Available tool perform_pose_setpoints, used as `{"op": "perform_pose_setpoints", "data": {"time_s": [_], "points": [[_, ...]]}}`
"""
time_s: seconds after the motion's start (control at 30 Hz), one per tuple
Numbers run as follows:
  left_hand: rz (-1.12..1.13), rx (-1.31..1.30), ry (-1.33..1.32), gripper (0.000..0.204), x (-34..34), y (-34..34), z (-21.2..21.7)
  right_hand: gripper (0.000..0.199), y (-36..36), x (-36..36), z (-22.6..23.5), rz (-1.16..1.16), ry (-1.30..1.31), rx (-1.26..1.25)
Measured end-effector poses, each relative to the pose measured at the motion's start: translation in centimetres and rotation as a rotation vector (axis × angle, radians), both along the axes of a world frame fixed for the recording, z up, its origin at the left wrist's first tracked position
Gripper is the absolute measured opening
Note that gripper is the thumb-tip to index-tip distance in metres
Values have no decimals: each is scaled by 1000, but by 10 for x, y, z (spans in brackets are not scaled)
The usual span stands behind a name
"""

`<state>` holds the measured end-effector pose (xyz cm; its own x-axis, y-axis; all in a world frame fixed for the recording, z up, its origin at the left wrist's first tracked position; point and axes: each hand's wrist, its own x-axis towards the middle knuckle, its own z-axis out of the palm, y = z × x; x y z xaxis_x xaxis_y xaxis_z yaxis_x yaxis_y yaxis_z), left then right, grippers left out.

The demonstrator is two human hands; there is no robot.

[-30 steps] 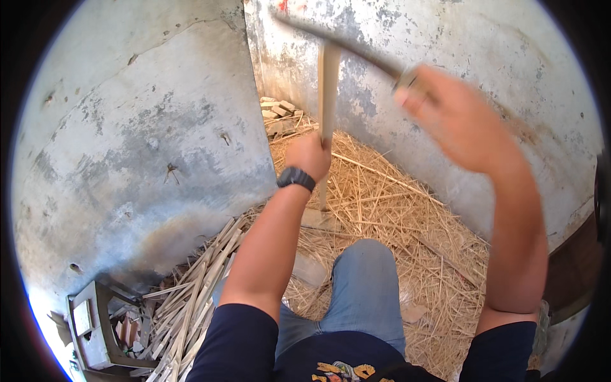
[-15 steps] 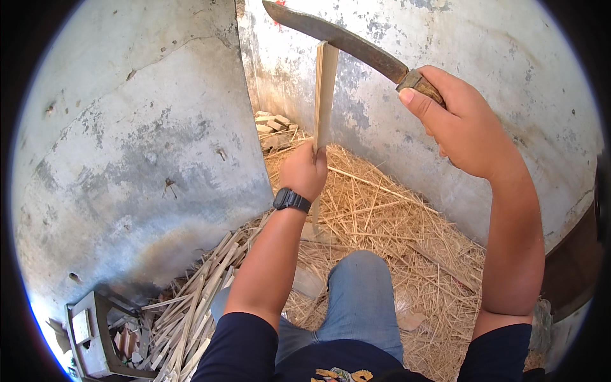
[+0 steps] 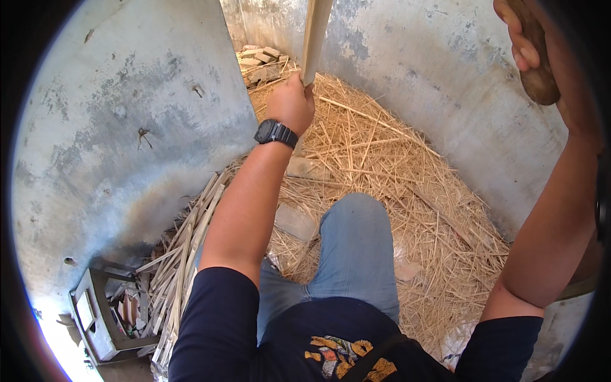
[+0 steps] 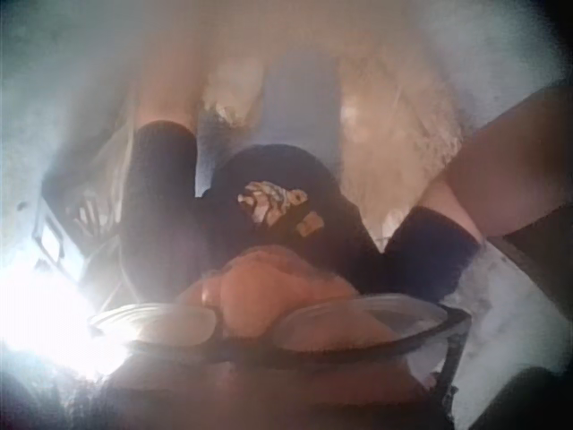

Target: The person sits on a straw-covered floor and uses a machete to split long bamboo stalks into thin strips. They hold the stalks against a concrete block and repeatedly strike them with the blade to separate the fibers, accumulating a pile of processed bamboo strips.

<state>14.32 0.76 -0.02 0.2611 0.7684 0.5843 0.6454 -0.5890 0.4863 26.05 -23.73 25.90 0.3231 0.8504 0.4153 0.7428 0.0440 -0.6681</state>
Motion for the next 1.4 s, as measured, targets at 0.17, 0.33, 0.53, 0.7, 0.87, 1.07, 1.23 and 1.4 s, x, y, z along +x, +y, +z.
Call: {"op": "perform_pose_setpoints", "data": {"time_s": [0.17, 0.33, 0.53, 0.7, 0.87, 1.07, 1.23, 1.4], "points": [[96, -54, 16, 20, -16, 22, -51, 25, 32, -2, -24, 122, 18, 37], [39, 7, -22, 19, -13, 18, -22, 26, 12, -12, -12, 121, -68, 101], [63, 65, 4, 17, -4, 26, -58, 41, 55, 31, -32, 114, -183, 119], [28, -35, -26, 19, -7, 19, -45, 38, 40, 22, 6, 119, -235, 24], [20, -70, -46, 23, -9, 5, -8, 33, 15, 7, 26, 66, -234, 86], [59, -173, 21, 24, -14, 15, -46, 38, 29, 7, -4, 214, -347, 2], [36, -235, 13, 26, -10, 5, -39, 37, 21, 8, 7, 178, -391, -52], [-101, -215, 61, 48, -24, 11, -39, 37, 26, 12, 8, 130, -372, -75]]}}
